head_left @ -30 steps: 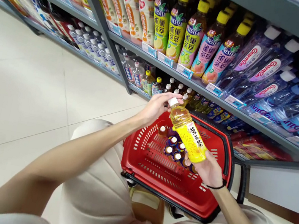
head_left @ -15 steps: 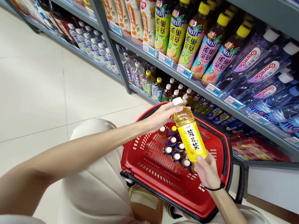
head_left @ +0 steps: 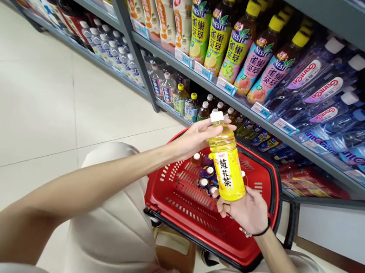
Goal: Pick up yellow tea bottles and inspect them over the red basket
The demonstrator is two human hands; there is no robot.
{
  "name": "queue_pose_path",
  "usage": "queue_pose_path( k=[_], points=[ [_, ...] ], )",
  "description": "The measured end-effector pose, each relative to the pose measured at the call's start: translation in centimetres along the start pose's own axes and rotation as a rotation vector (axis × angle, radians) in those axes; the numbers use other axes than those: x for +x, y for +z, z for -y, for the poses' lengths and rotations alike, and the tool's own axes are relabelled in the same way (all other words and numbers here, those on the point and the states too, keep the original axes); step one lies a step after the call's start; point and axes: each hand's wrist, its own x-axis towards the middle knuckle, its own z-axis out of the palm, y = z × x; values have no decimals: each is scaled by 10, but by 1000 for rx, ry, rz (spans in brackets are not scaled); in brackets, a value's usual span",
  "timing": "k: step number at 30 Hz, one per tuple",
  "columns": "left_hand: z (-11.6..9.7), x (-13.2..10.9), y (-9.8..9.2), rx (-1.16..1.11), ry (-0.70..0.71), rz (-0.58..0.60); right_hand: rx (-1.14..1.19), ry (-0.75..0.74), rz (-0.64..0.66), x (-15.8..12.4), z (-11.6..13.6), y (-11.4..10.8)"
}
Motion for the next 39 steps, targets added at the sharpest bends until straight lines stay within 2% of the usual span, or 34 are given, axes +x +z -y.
queue_pose_path(
  k=[2, 7, 11, 15, 20, 24, 27, 30, 35, 39],
  points=[
    [-3, 0, 0, -31, -8, 17, -45, -31, -28, -3, 0, 0],
    [-3, 0, -1, -25, -53, 68, -215, -273, -213, -8, -8, -7],
    [3, 0, -3, 32, -75, 85, -335, -369, -366, -5, -17, -16],
    [6, -2, -3, 82, -77, 74, -514, -482, -443, 1, -26, -22],
    [7, -2, 0, 201, -100, 4, -883, -695, -541, 1, -30, -27],
    [8, -2, 2, 262, -107, -30, -1219, -765, -693, -4, -26, -26],
    [9, -3, 2, 232, -100, -39, -1335, -831, -714, -4, -22, -28],
    [8, -4, 3, 184, -94, -51, -1314, -853, -662, 1, -21, -30],
    [8, -3, 5, 80, -103, -150, -840, -649, -459, 10, -21, -24],
    [10, -2, 6, 103, -121, -175, -652, -554, -431, 10, -20, -18]
  ],
)
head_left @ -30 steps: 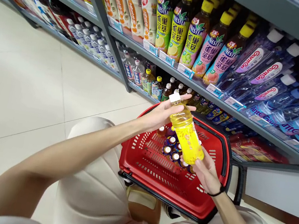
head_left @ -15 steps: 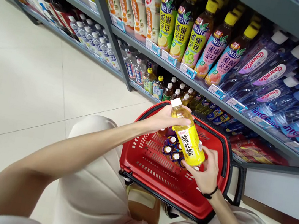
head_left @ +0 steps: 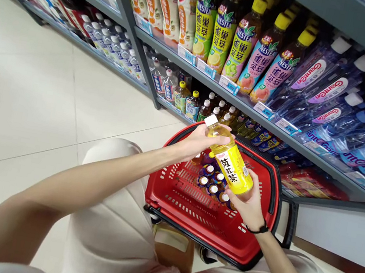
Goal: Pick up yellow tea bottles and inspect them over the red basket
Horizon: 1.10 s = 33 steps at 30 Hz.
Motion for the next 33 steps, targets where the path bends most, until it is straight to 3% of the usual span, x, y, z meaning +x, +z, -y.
queue_pose_path(
  k=[12, 23, 33],
  points=[
    [4, 0, -4, 174, 65, 67, 161, 143, 80, -8, -2, -3],
    [-3, -2, -2, 30, 18, 158, 424, 244, 359, -6, 3, -10],
    [4, 1, -4, 81, 87, 133, 411, 349, 361, -2, 7, -14]
  ],
)
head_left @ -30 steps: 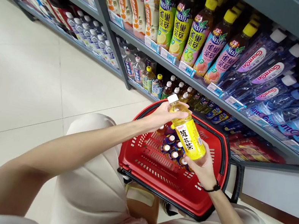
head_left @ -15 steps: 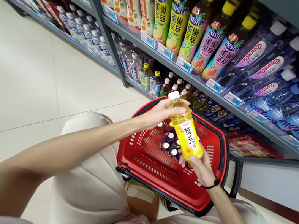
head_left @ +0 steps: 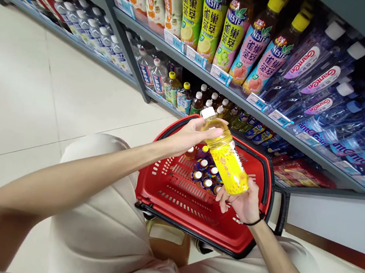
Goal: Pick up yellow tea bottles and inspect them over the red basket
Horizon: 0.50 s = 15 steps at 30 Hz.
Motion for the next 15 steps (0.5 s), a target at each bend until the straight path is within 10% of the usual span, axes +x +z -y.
queue_pose_path(
  k=[15],
  points=[
    [6, 1, 0, 82, -23, -72, 66, 109, -26, -1, 7, 0]
  ],
)
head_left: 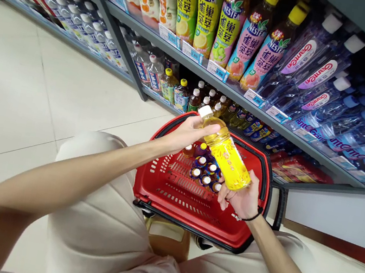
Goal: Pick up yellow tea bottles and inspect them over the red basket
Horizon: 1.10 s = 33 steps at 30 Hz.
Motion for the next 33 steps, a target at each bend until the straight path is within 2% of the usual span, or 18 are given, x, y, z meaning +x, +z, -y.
queue_pose_path(
  k=[6, 12, 16, 24, 33],
  points=[
    [-1, 0, -1, -29, -68, 14, -6, -91, 9, -2, 5, 10],
    [1, 2, -3, -230, -122, 76, -111, -232, -194, 1, 1, 16],
    [5, 3, -3, -302, -133, 110, -60, -269, -229, 4, -4, 15],
    [4, 4, -4, -273, -128, 104, -145, -390, -287, 5, -10, 6],
    [4, 7, -5, -278, -135, 101, -192, -444, -318, 5, -10, 2]
  ],
)
